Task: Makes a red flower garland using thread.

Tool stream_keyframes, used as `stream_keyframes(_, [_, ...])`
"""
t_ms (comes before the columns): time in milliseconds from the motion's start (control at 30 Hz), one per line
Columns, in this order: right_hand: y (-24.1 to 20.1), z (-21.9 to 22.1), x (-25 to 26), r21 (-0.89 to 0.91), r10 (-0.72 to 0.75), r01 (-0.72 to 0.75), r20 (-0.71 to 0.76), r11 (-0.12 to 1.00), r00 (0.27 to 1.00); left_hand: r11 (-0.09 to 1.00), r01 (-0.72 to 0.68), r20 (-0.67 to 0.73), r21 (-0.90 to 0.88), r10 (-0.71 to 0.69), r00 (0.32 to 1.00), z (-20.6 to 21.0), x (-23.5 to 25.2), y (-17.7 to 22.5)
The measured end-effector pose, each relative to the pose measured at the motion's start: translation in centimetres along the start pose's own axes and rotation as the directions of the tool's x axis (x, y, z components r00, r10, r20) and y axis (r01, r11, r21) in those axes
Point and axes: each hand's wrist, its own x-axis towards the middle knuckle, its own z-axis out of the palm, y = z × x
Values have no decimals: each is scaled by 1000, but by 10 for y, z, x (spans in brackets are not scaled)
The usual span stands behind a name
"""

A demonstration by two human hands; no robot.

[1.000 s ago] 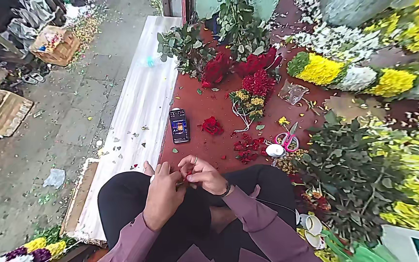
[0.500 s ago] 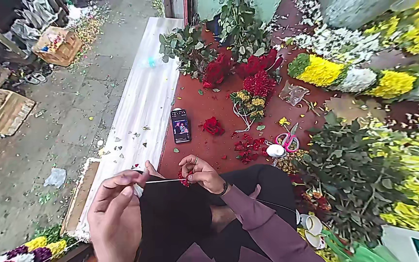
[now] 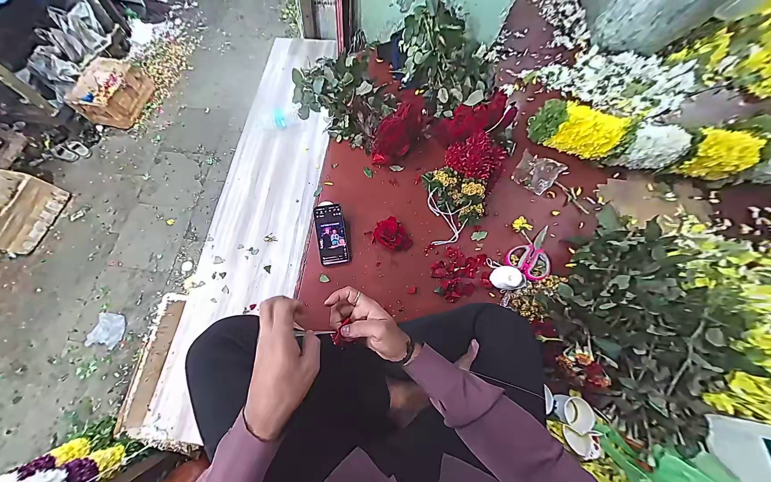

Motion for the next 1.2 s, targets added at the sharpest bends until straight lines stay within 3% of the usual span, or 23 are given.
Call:
stream_keyframes(33, [-1, -2, -1, 2, 0, 0, -11, 1000, 1000, 989, 95, 88, 110, -105, 991, 3, -3, 3])
stream_keyframes(67, [0, -3, -1, 16, 2, -2, -12, 1000, 1000, 981, 193, 158, 14, -193, 968, 3, -5, 5])
stream_keyframes(100, [1, -3, -1, 29, 3, -2, -14, 1000, 1000, 919, 295, 203, -261, -246, 948, 3, -5, 5])
stream_keyframes(133, [3, -1, -1, 37, 2, -1, -21, 999, 1000, 766, 325, 196, -554, -260, 946, 4, -4, 6])
stream_keyframes(167, [6, 0, -2, 42, -5, 6, -30, 999, 1000, 650, 263, 124, -713, -253, 960, 7, -3, 5])
stream_keyframes(200, [7, 2, -1, 41, -12, 14, -43, 999, 999, 656, 155, 18, -739, -211, 977, 13, 0, 2])
stream_keyframes(233, [7, 4, 0, 34, -17, 19, -59, 999, 998, 774, 60, -60, -630, -126, 990, 19, 2, -3])
stream_keyframes(267, [6, 7, 1, 20, -29, 31, -81, 999, 996, 919, 15, -72, -394, -47, 996, 26, 2, -6])
stream_keyframes(300, [5, 9, 2, -8, -44, 43, -98, 999, 994, 994, 19, -2, -108, -19, 1000, 32, 0, -5])
stream_keyframes(367, [7, 13, 2, -58, -60, 53, -113, 997, 992, 945, 54, 140, 322, -104, 985, 43, -8, 2])
stream_keyframes(467, [10, 15, 0, -110, -23, 12, -97, 994, 995, 820, 77, 187, 567, -219, 958, 47, -12, 12])
stream_keyframes(700, [-22, 10, -7, -218, 52, -73, -102, 973, 993, 837, 49, 344, 545, -277, 897, 29, -1, 5])
stream_keyframes(900, [-49, -6, -13, -137, 50, -85, -245, 987, 968, 802, 63, 323, 594, -309, 894, 26, 3, 7])
stream_keyframes(1200, [-48, -10, -15, -85, 30, -59, -308, 995, 951, 894, 127, 249, 430, -252, 935, 21, 2, -5])
